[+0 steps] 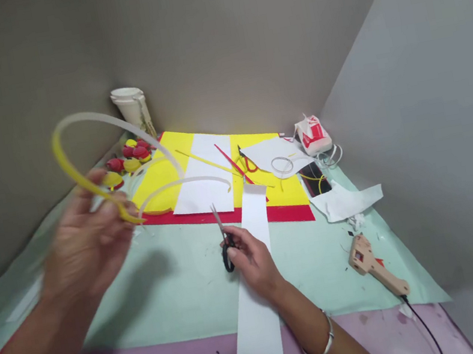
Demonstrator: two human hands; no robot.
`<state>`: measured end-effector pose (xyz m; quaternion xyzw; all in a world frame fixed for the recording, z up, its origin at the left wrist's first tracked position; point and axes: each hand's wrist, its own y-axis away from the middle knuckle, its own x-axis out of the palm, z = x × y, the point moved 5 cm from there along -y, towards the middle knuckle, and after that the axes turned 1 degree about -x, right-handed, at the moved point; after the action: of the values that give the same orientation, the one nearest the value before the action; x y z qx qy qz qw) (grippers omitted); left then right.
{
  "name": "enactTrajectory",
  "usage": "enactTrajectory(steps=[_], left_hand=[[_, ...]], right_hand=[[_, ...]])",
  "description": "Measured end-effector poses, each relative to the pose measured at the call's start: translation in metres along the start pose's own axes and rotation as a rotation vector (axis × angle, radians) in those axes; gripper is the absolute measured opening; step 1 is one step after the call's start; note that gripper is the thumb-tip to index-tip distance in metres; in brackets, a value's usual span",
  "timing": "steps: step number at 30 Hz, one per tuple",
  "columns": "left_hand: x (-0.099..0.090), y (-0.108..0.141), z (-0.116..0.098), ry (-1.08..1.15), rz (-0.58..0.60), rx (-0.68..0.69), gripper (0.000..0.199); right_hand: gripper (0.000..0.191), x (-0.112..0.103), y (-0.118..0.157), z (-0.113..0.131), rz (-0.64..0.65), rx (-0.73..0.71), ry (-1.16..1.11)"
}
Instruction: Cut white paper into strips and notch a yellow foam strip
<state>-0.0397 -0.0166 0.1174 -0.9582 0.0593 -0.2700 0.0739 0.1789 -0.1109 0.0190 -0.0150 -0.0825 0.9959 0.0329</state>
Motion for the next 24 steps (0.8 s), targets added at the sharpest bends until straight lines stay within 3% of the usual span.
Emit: enactTrajectory(steps=[4, 6, 8, 11, 15, 19, 21, 24], left_hand=[[0.009, 0.022, 0.074, -0.21, 0.078, -0.405, 0.02], [0.011, 0.035, 0.102, -0.297, 0.164, -0.489, 0.022], [0.01, 0.042, 0.117, -0.364, 0.196, -0.494, 0.025], [0.009, 0.045, 0.124, -0.394, 0.254, -0.481, 0.027], [0.008, 0.044, 0.123, -0.383, 0.283, -0.466, 0.028], [0.008, 0.047, 0.124, -0.366, 0.282, -0.483, 0.027], [0.007, 0.048, 0.124, -0.335, 0.274, -0.484, 0.027], [0.009, 0.053, 0.124, -0.221, 0.333, -0.551, 0.027]], right_hand=[[0.039, -0.003, -0.003, -0.008, -0.057, 0.055, -0.018], [0.04, -0.004, -0.003, -0.009, -0.077, 0.078, 0.007], [0.041, -0.004, -0.003, -0.006, -0.084, 0.108, 0.04], [0.049, -0.001, -0.001, 0.011, -0.044, 0.18, 0.135], [0.055, 0.003, 0.01, 0.054, -0.004, 0.242, 0.207], [0.06, 0.012, 0.028, 0.093, 0.161, 0.328, 0.172], [0.062, 0.016, 0.032, 0.099, 0.237, 0.338, 0.262], [0.042, 0.017, 0.023, 0.091, 0.128, 0.181, 0.47]])
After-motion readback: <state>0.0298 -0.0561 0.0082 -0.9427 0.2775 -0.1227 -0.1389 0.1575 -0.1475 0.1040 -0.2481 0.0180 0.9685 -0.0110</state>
